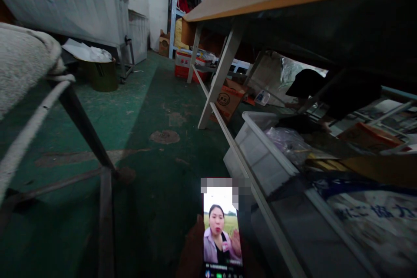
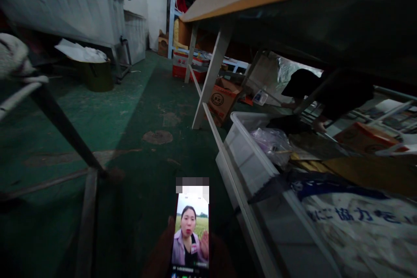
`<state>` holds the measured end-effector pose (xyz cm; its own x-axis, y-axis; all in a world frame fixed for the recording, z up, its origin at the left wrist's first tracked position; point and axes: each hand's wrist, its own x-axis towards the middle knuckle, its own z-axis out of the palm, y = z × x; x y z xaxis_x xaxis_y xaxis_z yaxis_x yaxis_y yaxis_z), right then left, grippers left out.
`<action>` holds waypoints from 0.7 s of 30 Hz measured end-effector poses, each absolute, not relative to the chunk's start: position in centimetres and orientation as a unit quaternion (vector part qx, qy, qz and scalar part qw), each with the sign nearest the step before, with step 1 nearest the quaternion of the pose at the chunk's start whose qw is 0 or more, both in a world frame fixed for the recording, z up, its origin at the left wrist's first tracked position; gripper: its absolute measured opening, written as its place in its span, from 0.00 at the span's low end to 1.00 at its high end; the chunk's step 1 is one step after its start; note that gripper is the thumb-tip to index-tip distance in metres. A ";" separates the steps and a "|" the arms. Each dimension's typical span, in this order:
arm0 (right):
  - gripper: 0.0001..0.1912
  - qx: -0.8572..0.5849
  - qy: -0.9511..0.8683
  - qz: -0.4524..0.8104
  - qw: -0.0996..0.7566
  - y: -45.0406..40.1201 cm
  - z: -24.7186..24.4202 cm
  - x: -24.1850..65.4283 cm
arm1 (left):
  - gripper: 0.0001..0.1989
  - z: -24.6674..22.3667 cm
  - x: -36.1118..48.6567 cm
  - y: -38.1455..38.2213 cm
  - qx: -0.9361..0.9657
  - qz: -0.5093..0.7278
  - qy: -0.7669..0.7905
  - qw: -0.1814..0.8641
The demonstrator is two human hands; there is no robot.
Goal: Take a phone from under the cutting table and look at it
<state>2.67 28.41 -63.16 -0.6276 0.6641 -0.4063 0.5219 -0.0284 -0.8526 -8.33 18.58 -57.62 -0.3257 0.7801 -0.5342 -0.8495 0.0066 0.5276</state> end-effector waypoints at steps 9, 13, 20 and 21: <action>0.33 -0.390 -0.668 0.632 0.055 28.0 -63.5 3.2 | 0.23 -58.3 -8.5 18.5 -0.072 0.733 0.359 0.574; 0.31 -0.403 -0.673 0.619 0.035 28.1 -64.6 3.8 | 0.20 -60.2 -9.8 17.7 -0.073 0.743 0.376 0.549; 0.27 -0.430 -0.713 0.553 0.002 28.8 -65.7 5.1 | 0.26 -61.2 -10.0 16.8 -0.044 0.752 0.357 0.552; 0.27 -0.433 -0.719 0.544 0.003 28.9 -65.7 5.3 | 0.27 -60.9 -9.6 16.9 -0.040 0.753 0.352 0.554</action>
<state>5.27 28.86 -65.65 -0.6253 0.6258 -0.4661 0.6193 0.0346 -0.7844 -9.64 16.91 -60.88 -0.3818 0.8069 -0.4506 -0.8636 -0.1378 0.4850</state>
